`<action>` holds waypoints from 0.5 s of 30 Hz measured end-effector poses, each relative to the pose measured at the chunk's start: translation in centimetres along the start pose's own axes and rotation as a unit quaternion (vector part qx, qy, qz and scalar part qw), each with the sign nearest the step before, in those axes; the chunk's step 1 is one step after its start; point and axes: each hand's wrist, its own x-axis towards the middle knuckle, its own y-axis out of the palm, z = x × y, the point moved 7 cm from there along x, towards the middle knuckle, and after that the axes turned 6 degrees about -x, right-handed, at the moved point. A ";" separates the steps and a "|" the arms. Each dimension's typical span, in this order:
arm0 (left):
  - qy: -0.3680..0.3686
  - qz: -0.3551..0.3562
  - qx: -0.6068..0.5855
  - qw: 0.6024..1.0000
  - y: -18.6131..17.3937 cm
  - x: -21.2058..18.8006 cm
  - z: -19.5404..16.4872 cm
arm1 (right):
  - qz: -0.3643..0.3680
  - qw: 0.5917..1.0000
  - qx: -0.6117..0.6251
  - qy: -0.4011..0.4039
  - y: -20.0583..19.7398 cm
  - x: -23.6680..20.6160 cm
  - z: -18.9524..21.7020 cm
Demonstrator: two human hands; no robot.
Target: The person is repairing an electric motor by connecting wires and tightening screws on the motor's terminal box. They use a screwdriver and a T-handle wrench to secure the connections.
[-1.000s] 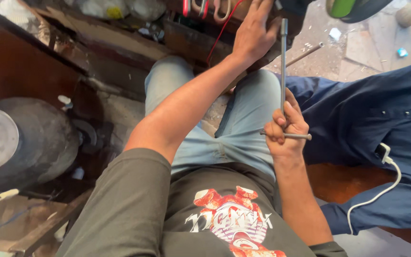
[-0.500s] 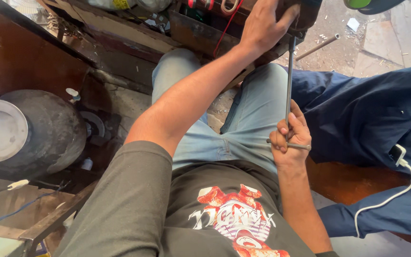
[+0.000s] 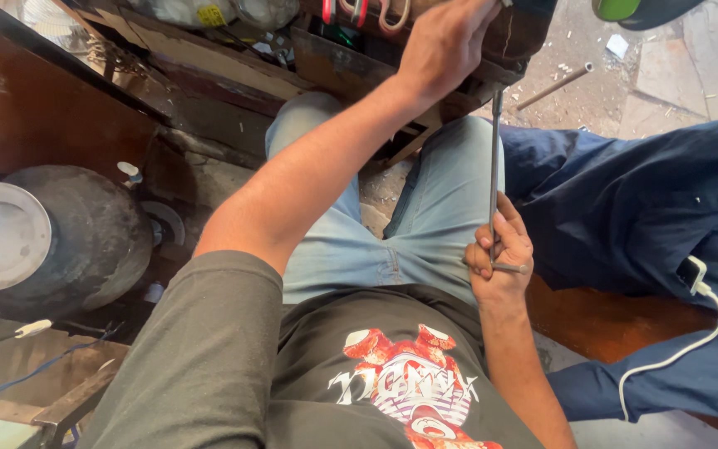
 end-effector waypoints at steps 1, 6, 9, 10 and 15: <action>-0.014 -0.002 -0.021 1.000 0.1 -0.3 0.3 | 0.006 1.000 0.002 0.001 0.1 0.1 -0.1; -0.006 -0.078 -0.033 0.996 -0.3 -0.3 0.3 | -0.006 1.000 0.007 0.005 -0.1 0.4 -0.3; -0.016 -0.052 0.016 0.998 0.0 0.2 0.6 | -0.006 1.000 0.009 0.004 -0.3 0.5 -0.5; -0.007 -0.043 0.027 0.999 0.1 0.3 0.5 | -0.005 1.000 0.008 0.003 -0.3 0.6 -0.6; -0.025 -0.038 0.024 0.999 0.7 -0.2 1.1 | 0.006 1.000 0.007 0.000 -0.4 0.8 -0.9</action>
